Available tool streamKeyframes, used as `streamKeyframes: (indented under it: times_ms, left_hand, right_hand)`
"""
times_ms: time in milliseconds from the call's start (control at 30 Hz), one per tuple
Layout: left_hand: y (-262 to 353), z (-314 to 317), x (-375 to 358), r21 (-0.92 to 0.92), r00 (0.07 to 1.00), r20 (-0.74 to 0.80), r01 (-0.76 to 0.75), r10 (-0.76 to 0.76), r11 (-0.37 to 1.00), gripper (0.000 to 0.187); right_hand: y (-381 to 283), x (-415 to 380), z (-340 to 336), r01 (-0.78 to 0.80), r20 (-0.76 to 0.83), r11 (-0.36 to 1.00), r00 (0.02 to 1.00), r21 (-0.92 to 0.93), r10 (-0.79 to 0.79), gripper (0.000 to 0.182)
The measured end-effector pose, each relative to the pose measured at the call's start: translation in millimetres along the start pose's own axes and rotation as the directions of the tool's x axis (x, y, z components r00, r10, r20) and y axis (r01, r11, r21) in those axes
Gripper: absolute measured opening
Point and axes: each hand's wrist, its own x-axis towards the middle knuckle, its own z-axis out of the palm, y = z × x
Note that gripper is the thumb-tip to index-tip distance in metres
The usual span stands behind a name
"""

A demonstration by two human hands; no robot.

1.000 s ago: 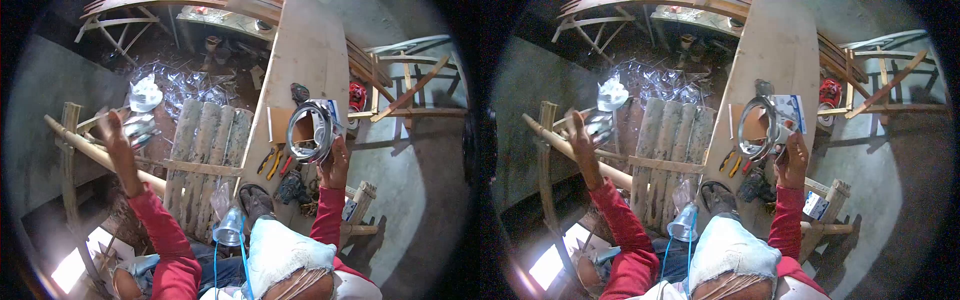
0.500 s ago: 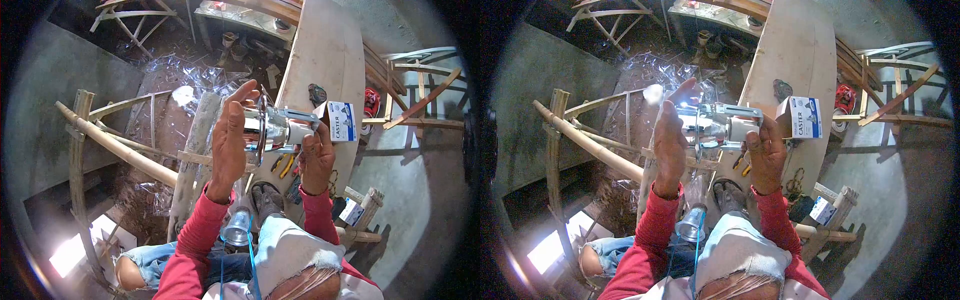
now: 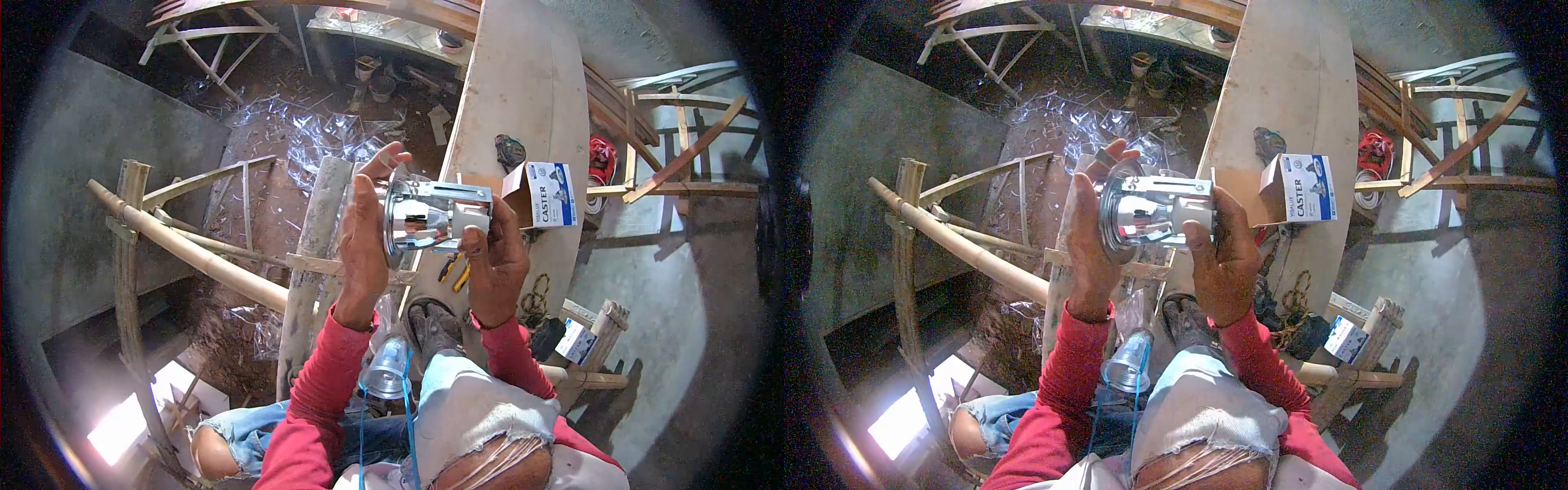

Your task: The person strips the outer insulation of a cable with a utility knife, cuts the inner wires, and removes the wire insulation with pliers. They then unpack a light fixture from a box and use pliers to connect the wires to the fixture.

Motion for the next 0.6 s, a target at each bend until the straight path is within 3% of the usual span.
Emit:
streamKeyframes:
  times_ms: [67, 133, 233, 300, 367, 433, 467, 500, 567, 600]
  left_hand:
    - [-6, -2, 1, -0.073, 0.999, 0.041, 0.0, 0.003, 0.997, 0.075]
    - [-13, -4, 1, -0.147, 0.996, 0.084, 0.004, 0.009, 0.989, 0.079]
    - [-19, -4, 0, -0.256, 0.991, 0.133, 0.025, 0.009, 0.966, 0.083]
    - [-24, 3, -6, -0.45, 0.998, 0.026, 0.056, -0.05, 0.891, 0.086]
    - [-33, -5, -8, -0.449, 0.998, 0.046, 0.062, -0.046, 0.891, 0.084]
    - [-42, -13, -6, -0.295, 0.992, 0.124, 0.058, -0.022, 0.954, 0.081]
    - [-26, -3, -7, -0.321, 0.993, 0.059, 0.113, -0.1, 0.94, 0.076]
    - [-30, -2, -5, -0.321, 0.993, 0.068, 0.109, -0.091, 0.941, 0.076]
    - [-43, -1, -6, 0.071, 0.965, -0.202, 0.182, -0.165, 0.981, 0.069]
    - [-44, 13, -9, 0.112, 0.96, -0.278, 0.054, -0.021, 0.992, 0.055]
  right_hand:
    - [1, -1, 3, 0.039, -0.01, 0.996, 0.999, -0.082, -0.04, 0.05]
    - [3, 0, 5, 0.137, 0.015, 0.943, 0.99, -0.302, -0.139, 0.051]
    - [6, 0, 8, 0.198, 0.061, 0.898, 0.98, -0.393, -0.19, 0.053]
    - [1, 3, 10, 0.222, 0.065, 0.914, 0.975, -0.34, -0.212, 0.055]
    - [-5, 4, 10, 0.245, 0.064, 0.926, 0.97, -0.287, -0.236, 0.057]
    - [-9, 5, 7, 0.125, 0.169, 0.952, 0.982, -0.28, -0.079, 0.063]
    - [-3, 6, 8, 0.057, 0.151, 0.99, 0.988, -0.129, -0.037, 0.068]
    - [3, 9, 6, 0.068, 0.147, 0.989, 0.988, -0.129, -0.049, 0.068]
    - [6, 13, 3, 0.173, 0.025, 0.938, 0.984, -0.302, -0.174, 0.068]
    - [-2, 13, 13, 0.073, -0.104, 0.991, 0.991, -0.11, -0.084, 0.071]
